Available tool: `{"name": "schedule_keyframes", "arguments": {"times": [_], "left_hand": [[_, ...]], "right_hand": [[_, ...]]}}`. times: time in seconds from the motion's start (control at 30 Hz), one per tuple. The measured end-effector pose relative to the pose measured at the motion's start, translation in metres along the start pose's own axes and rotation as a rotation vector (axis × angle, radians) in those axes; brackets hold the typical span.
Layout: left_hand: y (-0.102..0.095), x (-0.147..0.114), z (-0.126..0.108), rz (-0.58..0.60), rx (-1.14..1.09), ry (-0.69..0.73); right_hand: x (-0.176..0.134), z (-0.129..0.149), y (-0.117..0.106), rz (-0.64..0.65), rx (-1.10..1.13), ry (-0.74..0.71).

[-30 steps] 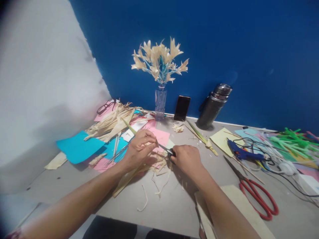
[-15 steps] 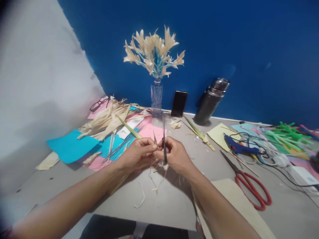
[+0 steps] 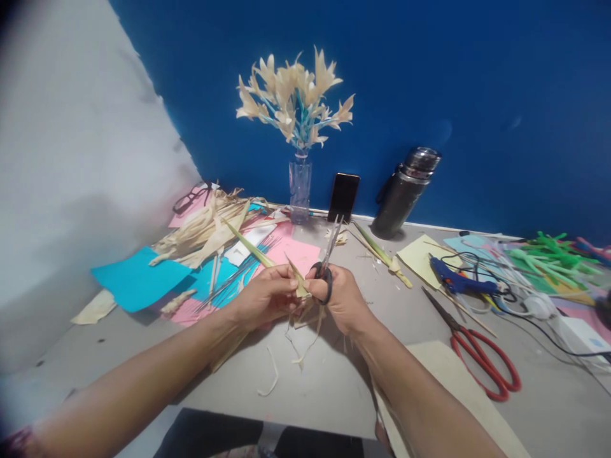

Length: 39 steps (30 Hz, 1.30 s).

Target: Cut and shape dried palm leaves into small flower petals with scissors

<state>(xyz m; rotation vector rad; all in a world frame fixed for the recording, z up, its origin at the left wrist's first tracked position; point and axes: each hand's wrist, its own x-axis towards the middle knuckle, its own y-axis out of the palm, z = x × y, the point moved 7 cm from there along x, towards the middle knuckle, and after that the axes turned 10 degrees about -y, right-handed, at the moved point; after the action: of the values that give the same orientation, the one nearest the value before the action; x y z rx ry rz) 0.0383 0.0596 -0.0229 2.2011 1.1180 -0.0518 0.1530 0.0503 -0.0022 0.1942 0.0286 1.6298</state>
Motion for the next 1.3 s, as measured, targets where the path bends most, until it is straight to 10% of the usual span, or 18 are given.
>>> {"name": "schedule_keyframes", "arguments": {"times": [0.87,1.3], "left_hand": [[0.002,-0.004,0.003,-0.070,-0.040,0.035],[-0.031,-0.012,-0.031,-0.414,0.223,0.260]], "right_hand": [[-0.002,0.013,-0.015,-0.196,-0.252,-0.098],[0.006,0.020,-0.023,0.050,-0.671,-0.070]]}}
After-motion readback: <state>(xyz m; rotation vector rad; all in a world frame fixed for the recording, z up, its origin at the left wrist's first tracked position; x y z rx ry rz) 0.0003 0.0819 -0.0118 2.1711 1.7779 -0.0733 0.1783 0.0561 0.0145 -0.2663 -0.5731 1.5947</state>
